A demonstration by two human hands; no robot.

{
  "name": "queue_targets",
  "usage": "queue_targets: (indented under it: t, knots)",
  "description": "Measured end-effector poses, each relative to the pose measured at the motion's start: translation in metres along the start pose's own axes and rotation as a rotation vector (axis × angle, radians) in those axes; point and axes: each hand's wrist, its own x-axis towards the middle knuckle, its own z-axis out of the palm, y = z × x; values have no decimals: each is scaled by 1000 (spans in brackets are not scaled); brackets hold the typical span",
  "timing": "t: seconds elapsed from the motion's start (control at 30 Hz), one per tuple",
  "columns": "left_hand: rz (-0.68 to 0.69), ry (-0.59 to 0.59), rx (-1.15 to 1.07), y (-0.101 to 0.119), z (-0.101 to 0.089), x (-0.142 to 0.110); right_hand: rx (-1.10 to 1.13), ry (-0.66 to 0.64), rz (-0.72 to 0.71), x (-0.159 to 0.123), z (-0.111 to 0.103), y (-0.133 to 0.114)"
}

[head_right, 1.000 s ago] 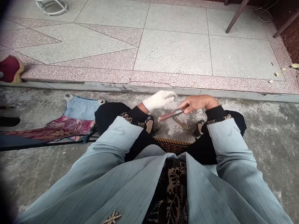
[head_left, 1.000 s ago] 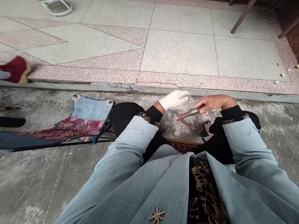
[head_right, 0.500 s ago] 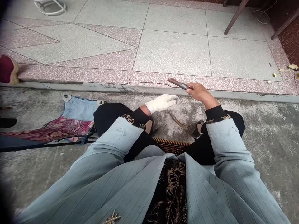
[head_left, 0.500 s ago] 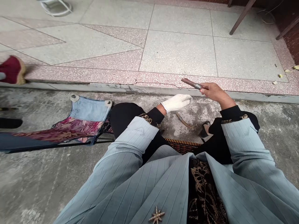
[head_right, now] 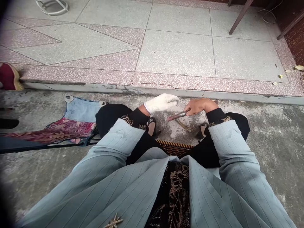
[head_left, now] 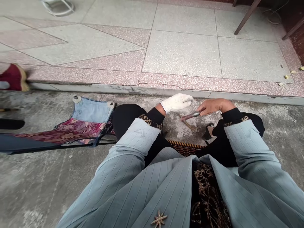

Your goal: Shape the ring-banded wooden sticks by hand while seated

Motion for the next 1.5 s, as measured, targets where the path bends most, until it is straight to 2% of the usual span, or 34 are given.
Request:
queue_targets:
  t: [0.07, 0.1, 0.17, 0.23, 0.37, 0.43, 0.5, 0.63, 0.77, 0.83, 0.9, 0.97, 1.03, 1.17, 1.23, 1.27, 1.33, 1.4, 1.5]
  knots:
    - [8, 16, -92, 0, 0, 0, 106, -46, -102, -6, 0, -6]
    - [2, 26, -140, -1, 0, 1, 154, -14, -142, -10, 0, -8]
    - [-29, 44, -237, -2, 2, 2, 231, 128, -202, -18, -2, -10]
    - [-88, 42, -321, -4, 7, 4, 294, 333, -212, -23, -4, -9]
    - [-134, 9, -415, -4, 17, 6, 354, 723, -95, -21, -7, -4]
    - [-112, -5, -424, -1, 19, 6, 309, 842, -10, -16, -8, 0]
    - [-112, -29, -405, 1, 19, 5, 247, 898, 63, -11, -8, 5]
    - [-102, -66, -343, 3, 18, 5, 172, 936, 139, -6, -7, 12]
    - [-82, -41, -233, 4, 17, 5, 49, 955, 216, -5, -7, 14]
    - [-63, -42, -184, 4, 17, 5, -28, 942, 266, -4, -7, 16]
    - [-63, -50, -138, 3, 17, 5, -96, 875, 323, -2, -6, 19]
    - [-76, -63, -98, 1, 16, 5, -130, 739, 360, 1, -5, 22]
    - [-59, -82, -66, -1, 14, 3, -104, 533, 320, 5, -3, 23]
    - [32, -118, -106, -3, 6, 0, 97, 19, 26, 2, 0, 12]
    - [35, -119, -190, -3, 4, -1, 214, -90, -141, -4, 0, 5]
    - [27, -118, -246, -3, 4, -1, 273, -72, -212, -7, -1, 3]
    - [-23, -84, -367, -2, 4, 0, 395, 71, -311, -15, -3, -1]
    - [-92, -29, -472, 0, 5, 1, 534, 302, -339, -21, -4, -1]
    - [-135, 20, -556, 5, 5, 1, 741, 634, -308, -23, -5, 3]
